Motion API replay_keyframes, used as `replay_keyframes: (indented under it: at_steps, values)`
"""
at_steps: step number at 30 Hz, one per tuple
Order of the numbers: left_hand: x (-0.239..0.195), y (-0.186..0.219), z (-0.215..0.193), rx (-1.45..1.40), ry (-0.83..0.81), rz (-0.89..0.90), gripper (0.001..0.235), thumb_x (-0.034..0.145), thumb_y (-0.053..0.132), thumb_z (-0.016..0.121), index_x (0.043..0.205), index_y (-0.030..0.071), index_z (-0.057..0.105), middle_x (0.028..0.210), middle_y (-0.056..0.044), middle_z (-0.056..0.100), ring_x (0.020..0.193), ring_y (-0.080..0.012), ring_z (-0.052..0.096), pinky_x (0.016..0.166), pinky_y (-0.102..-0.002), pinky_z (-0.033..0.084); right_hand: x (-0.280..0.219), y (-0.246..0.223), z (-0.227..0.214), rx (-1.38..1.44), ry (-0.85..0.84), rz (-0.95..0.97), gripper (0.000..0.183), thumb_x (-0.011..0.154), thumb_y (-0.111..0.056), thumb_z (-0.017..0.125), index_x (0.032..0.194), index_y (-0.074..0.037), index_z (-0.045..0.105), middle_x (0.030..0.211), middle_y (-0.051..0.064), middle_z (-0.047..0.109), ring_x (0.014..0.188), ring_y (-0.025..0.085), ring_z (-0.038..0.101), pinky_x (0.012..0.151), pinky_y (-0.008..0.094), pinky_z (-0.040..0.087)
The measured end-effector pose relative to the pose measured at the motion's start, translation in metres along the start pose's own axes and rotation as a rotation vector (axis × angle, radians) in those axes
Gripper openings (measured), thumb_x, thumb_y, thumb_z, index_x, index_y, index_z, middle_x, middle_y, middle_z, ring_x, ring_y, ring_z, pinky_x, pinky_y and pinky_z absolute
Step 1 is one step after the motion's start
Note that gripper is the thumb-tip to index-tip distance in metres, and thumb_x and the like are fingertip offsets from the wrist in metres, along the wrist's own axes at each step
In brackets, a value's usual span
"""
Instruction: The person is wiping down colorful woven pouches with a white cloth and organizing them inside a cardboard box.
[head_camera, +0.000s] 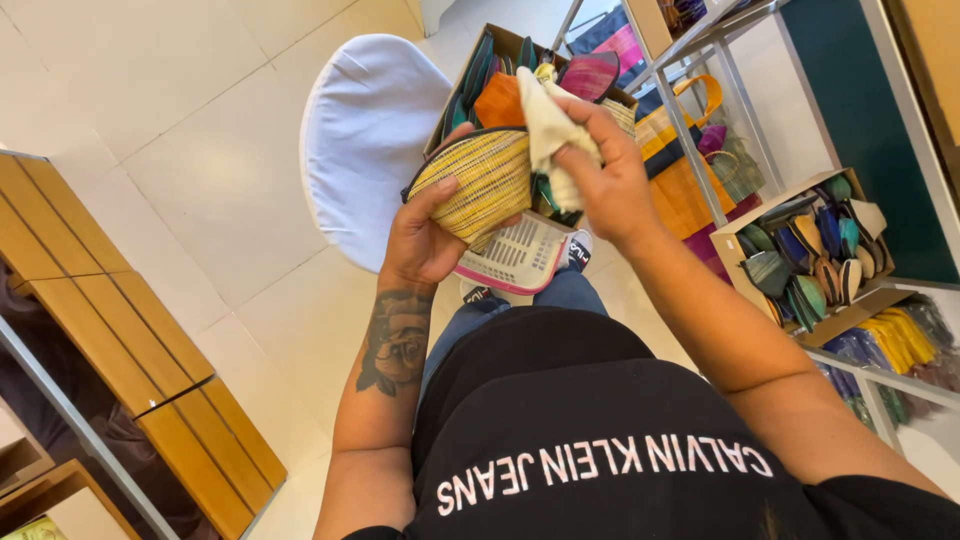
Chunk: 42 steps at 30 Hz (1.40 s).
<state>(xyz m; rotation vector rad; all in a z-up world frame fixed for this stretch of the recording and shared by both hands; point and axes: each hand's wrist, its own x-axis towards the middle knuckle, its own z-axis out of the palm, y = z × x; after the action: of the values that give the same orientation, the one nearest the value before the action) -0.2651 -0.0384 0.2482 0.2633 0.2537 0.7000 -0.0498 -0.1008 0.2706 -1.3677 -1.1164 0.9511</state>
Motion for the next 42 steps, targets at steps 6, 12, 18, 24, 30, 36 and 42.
replay_keyframes:
  at_steps: [6, 12, 18, 24, 30, 36, 42]
  values:
    - [0.015, -0.007, -0.038, 0.185, 0.206, 0.011, 0.067, 0.095, 0.029, 0.07, 0.155, 0.019, 0.041, 0.137, -0.023, 0.059, 0.112, -0.0441, 0.068, 0.08, -0.067, 0.063, -0.014, 0.007, 0.023, 0.509, 0.021, 0.096, 0.041, 0.092, -0.002, 0.071, 0.132, -0.002, 0.061, 0.078, 0.014, 0.07, 0.054, 0.013, 0.067, 0.047, 0.026, 0.055]
    - [0.017, -0.004, -0.053, 0.176, 0.13, -0.012, 0.076, 0.097, 0.055, 0.06, 0.161, 0.028, 0.029, 0.145, -0.011, 0.05, 0.125, -0.0302, 0.062, 0.094, -0.057, 0.061, -0.03, -0.008, 0.044, -0.064, -0.222, -0.336, 0.038, 0.089, 0.0, 0.076, 0.124, -0.014, 0.075, 0.133, 0.018, 0.06, 0.122, 0.034, 0.062, 0.112, 0.051, 0.043]
    - [0.021, -0.009, -0.148, -0.107, 0.085, -0.164, 0.055, 0.093, 0.045, 0.062, 0.137, 0.011, 0.062, 0.128, -0.019, 0.069, 0.112, -0.0383, 0.069, 0.098, -0.066, 0.053, -0.021, -0.031, 0.035, -0.264, -0.186, -0.51, 0.04, 0.091, 0.007, 0.069, 0.124, -0.014, 0.075, 0.13, 0.023, 0.06, 0.116, 0.04, 0.066, 0.107, 0.054, 0.05]
    - [0.009, 0.009, -0.06, -0.202, 0.122, -0.182, 0.051, 0.092, 0.042, 0.066, 0.127, 0.005, 0.068, 0.125, -0.02, 0.07, 0.11, -0.0403, 0.07, 0.099, -0.063, 0.053, -0.012, -0.029, 0.034, -0.381, 0.009, -0.681, 0.031, 0.092, -0.002, 0.077, 0.123, -0.007, 0.074, 0.136, 0.027, 0.057, 0.122, 0.044, 0.064, 0.105, 0.051, 0.05]
    - [0.017, -0.003, -0.085, -0.189, 0.168, -0.149, 0.053, 0.091, 0.042, 0.065, 0.132, 0.008, 0.066, 0.131, -0.019, 0.068, 0.115, -0.0418, 0.068, 0.1, -0.065, 0.051, -0.015, -0.016, 0.037, -0.34, -0.012, -0.582, 0.035, 0.096, -0.001, 0.069, 0.13, -0.011, 0.072, 0.141, 0.025, 0.056, 0.126, 0.044, 0.062, 0.107, 0.051, 0.047]
    - [0.024, -0.012, -0.092, -0.112, 0.141, -0.151, 0.061, 0.093, 0.046, 0.063, 0.139, 0.006, 0.06, 0.137, -0.023, 0.063, 0.12, -0.0439, 0.065, 0.102, -0.065, 0.051, -0.01, -0.007, 0.034, -0.518, -0.092, -0.594, 0.05, 0.084, 0.01, 0.064, 0.126, -0.016, 0.074, 0.133, 0.025, 0.06, 0.113, 0.05, 0.065, 0.099, 0.057, 0.052]
    - [0.016, -0.004, -0.064, -0.18, 0.05, -0.17, 0.064, 0.093, 0.052, 0.062, 0.14, 0.008, 0.06, 0.136, -0.018, 0.066, 0.114, -0.0363, 0.068, 0.099, -0.054, 0.054, -0.02, -0.025, 0.03, -0.396, 0.07, -0.708, 0.034, 0.096, 0.002, 0.067, 0.128, -0.007, 0.073, 0.141, 0.023, 0.053, 0.125, 0.041, 0.062, 0.108, 0.049, 0.048]
